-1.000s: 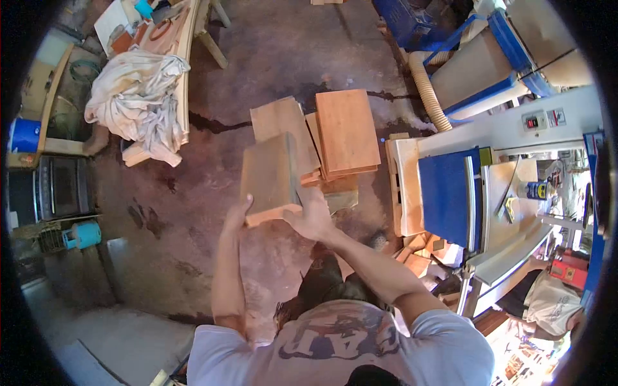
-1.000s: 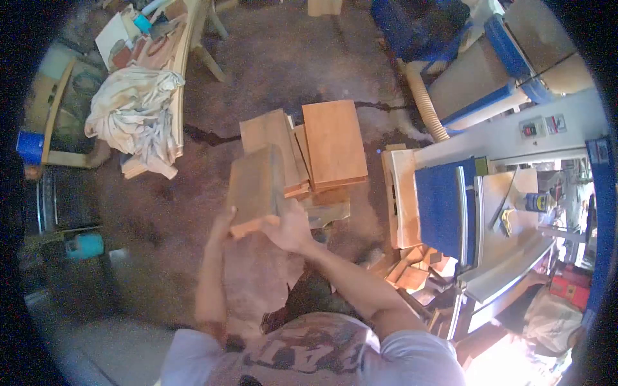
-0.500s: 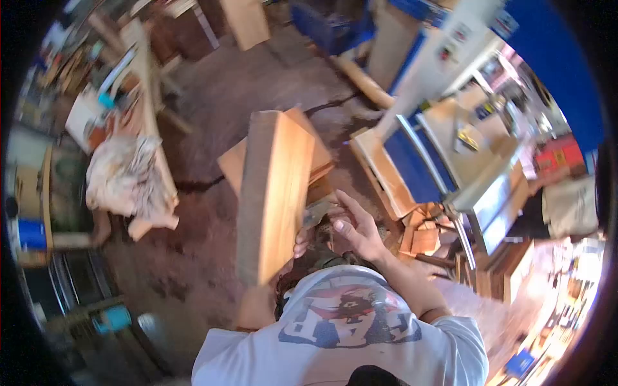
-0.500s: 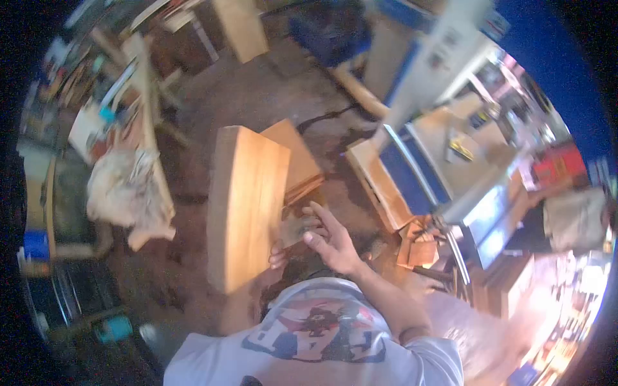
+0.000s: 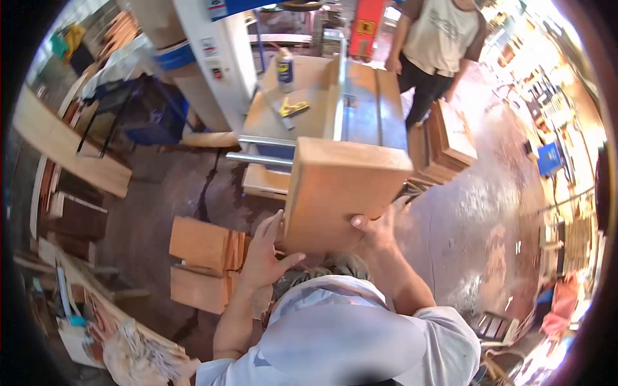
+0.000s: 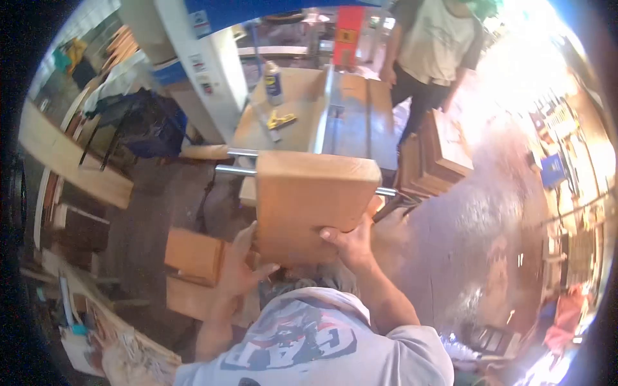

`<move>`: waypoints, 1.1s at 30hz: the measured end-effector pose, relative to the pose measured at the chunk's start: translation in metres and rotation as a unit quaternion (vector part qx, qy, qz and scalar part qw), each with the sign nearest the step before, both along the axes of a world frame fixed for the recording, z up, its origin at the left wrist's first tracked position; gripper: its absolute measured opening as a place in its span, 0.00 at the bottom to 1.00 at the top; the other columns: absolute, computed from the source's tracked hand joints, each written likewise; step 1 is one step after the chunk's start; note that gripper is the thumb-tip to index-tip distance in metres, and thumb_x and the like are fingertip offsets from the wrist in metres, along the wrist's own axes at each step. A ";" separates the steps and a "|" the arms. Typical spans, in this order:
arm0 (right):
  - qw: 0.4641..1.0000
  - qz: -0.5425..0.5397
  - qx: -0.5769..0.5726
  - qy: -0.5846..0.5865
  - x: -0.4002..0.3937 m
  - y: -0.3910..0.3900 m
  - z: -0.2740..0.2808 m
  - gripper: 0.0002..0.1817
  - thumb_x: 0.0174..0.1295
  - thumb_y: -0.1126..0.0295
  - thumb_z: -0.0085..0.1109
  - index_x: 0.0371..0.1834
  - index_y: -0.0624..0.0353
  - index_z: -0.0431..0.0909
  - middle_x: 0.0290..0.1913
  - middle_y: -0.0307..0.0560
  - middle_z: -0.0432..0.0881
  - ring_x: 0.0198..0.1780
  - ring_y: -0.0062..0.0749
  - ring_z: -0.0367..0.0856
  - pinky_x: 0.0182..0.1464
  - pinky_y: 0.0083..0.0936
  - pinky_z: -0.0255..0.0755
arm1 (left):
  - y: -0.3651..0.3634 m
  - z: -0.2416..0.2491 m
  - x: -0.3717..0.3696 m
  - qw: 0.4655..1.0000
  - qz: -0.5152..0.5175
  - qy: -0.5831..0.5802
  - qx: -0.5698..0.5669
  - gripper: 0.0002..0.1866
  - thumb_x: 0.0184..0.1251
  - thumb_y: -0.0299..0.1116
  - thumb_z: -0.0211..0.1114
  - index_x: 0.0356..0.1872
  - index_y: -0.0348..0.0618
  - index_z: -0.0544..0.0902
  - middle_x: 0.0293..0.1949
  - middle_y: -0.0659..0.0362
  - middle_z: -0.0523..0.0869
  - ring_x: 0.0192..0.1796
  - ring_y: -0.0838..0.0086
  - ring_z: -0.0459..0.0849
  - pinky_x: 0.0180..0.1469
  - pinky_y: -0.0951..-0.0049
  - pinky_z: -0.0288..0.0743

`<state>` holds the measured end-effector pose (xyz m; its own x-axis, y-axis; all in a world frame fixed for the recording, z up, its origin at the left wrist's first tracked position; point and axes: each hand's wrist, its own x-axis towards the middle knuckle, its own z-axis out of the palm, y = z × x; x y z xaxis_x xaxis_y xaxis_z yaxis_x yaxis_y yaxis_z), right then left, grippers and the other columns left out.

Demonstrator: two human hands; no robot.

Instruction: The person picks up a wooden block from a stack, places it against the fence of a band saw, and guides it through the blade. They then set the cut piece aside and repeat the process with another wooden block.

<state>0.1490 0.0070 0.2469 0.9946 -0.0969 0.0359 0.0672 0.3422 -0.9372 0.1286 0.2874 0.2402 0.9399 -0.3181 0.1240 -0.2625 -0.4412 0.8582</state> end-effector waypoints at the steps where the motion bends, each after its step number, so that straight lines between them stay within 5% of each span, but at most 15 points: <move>1: 0.998 -0.014 -0.053 -0.036 0.000 -0.013 0.034 0.44 0.46 0.51 0.90 0.63 0.63 0.77 0.54 0.49 0.87 0.56 0.40 0.87 0.56 0.42 0.83 | -0.002 -0.005 0.011 0.996 -0.040 -0.082 0.014 0.63 0.50 0.52 0.89 0.82 0.34 0.62 0.76 0.42 0.70 0.77 0.51 0.72 0.77 0.54 0.67; 3: 0.941 -0.011 -0.300 -0.154 0.013 -0.053 0.078 0.40 0.43 0.54 0.89 0.58 0.59 0.79 0.51 0.46 0.86 0.52 0.39 0.86 0.54 0.42 0.81 | -0.011 0.023 0.019 0.994 0.016 -0.099 -0.044 0.65 0.48 0.53 0.90 0.83 0.33 0.61 0.77 0.42 0.71 0.77 0.50 0.71 0.78 0.54 0.66; 5: 0.718 0.025 -0.638 -0.277 0.029 -0.098 0.098 0.35 0.40 0.58 0.87 0.52 0.55 0.81 0.47 0.41 0.85 0.48 0.38 0.85 0.54 0.42 0.78 | -0.017 0.035 0.016 0.982 0.053 -0.143 -0.113 0.70 0.44 0.54 0.91 0.84 0.33 0.57 0.79 0.42 0.69 0.80 0.48 0.69 0.79 0.53 0.65; 8: 0.561 0.107 -0.718 -0.397 0.063 -0.099 0.096 0.27 0.40 0.63 0.80 0.46 0.51 0.81 0.44 0.39 0.83 0.48 0.39 0.82 0.54 0.39 0.73 | -0.054 0.058 0.028 0.986 -0.104 -0.129 0.019 0.72 0.42 0.55 0.92 0.84 0.33 0.55 0.80 0.41 0.67 0.82 0.48 0.66 0.81 0.52 0.63; 9: 0.531 0.162 -0.750 -0.359 0.074 -0.100 0.089 0.20 0.46 0.65 0.75 0.44 0.50 0.81 0.45 0.36 0.82 0.52 0.37 0.81 0.60 0.37 0.70 | -0.072 0.031 0.032 0.981 -0.096 -0.169 -0.002 0.71 0.44 0.51 0.92 0.84 0.32 0.55 0.75 0.39 0.74 0.77 0.49 0.75 0.77 0.53 0.70; 13: 0.531 0.187 -0.688 -0.457 0.117 -0.106 0.078 0.20 0.48 0.65 0.72 0.47 0.47 0.83 0.48 0.37 0.82 0.58 0.40 0.78 0.69 0.45 0.69 | -0.139 -0.005 0.042 0.994 -0.035 -0.082 -0.065 0.54 0.51 0.34 0.84 0.79 0.29 0.66 0.63 0.41 0.87 0.63 0.57 0.90 0.66 0.61 0.82; 16: 0.531 0.146 -0.677 -0.488 0.140 -0.114 0.075 0.31 0.46 0.64 0.77 0.60 0.43 0.83 0.56 0.45 0.80 0.65 0.46 0.75 0.76 0.50 0.65 | -0.175 -0.002 0.036 0.985 0.077 -0.058 -0.141 0.48 0.52 0.33 0.83 0.76 0.26 0.71 0.64 0.43 0.87 0.64 0.62 0.87 0.67 0.63 0.80; 19: 0.641 0.003 -0.643 -0.419 0.147 -0.118 0.067 0.48 0.46 0.62 0.83 0.76 0.48 0.72 0.68 0.58 0.73 0.71 0.54 0.70 0.80 0.53 0.62 | -0.193 -0.011 0.057 0.925 0.202 0.020 -0.322 0.44 0.55 0.29 0.79 0.75 0.29 0.72 0.65 0.50 0.86 0.62 0.65 0.87 0.65 0.64 0.81; 22: 0.859 -0.050 -0.477 -0.180 0.152 -0.116 -0.016 0.61 0.48 0.60 0.87 0.84 0.59 0.57 0.75 0.66 0.63 0.75 0.63 0.64 0.83 0.54 0.58 | -0.205 -0.010 0.094 0.952 0.207 -0.068 -0.217 0.43 0.57 0.29 0.79 0.75 0.28 0.73 0.64 0.52 0.85 0.63 0.65 0.86 0.68 0.63 0.78; 23: 0.903 0.036 -0.422 -0.077 0.151 -0.118 -0.036 0.60 0.52 0.62 0.83 0.83 0.70 0.53 0.79 0.70 0.59 0.80 0.68 0.58 0.85 0.53 0.54 | -0.208 -0.008 0.103 0.953 0.208 -0.052 -0.214 0.41 0.57 0.30 0.79 0.74 0.29 0.74 0.65 0.51 0.84 0.66 0.66 0.83 0.71 0.63 0.75; 26: 0.867 0.172 -0.438 -0.161 0.151 -0.113 -0.085 0.62 0.54 0.62 0.79 0.86 0.70 0.45 0.84 0.75 0.50 0.85 0.72 0.49 0.86 0.53 0.51 | -0.208 -0.036 0.131 0.957 0.238 -0.062 -0.152 0.42 0.56 0.35 0.81 0.73 0.30 0.75 0.66 0.41 0.85 0.70 0.56 0.84 0.75 0.53 0.73; 27: 0.875 0.191 -0.419 -0.149 0.154 -0.109 -0.088 0.66 0.55 0.61 0.77 0.88 0.71 0.37 0.87 0.77 0.40 0.88 0.71 0.41 0.86 0.54 0.49 | -0.209 -0.031 0.141 0.965 0.234 -0.108 -0.054 0.44 0.54 0.39 0.83 0.73 0.34 0.76 0.67 0.38 0.84 0.73 0.49 0.81 0.80 0.40 0.62; 30: 0.832 0.189 -0.490 -0.177 0.179 -0.110 -0.093 0.69 0.55 0.55 0.78 0.86 0.77 0.35 0.85 0.84 0.38 0.87 0.74 0.42 0.86 0.57 0.46 | -0.217 -0.041 0.156 0.935 0.278 -0.209 0.074 0.46 0.53 0.41 0.84 0.73 0.36 0.75 0.67 0.39 0.83 0.75 0.47 0.79 0.83 0.33 0.50; 33: 0.837 0.206 -0.465 -0.202 0.189 -0.115 -0.095 0.71 0.53 0.55 0.79 0.86 0.77 0.33 0.85 0.85 0.35 0.87 0.75 0.39 0.86 0.60 0.43 | -0.220 -0.041 0.169 0.934 0.273 -0.222 0.063 0.49 0.52 0.43 0.86 0.74 0.34 0.74 0.68 0.39 0.83 0.73 0.48 0.80 0.81 0.41 0.62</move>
<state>0.3384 -0.1078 0.1523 0.8252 0.5077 0.2473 0.4989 -0.4502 -0.7405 0.2979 0.0674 0.1990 0.8311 0.1550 0.5341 -0.2865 -0.7039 0.6500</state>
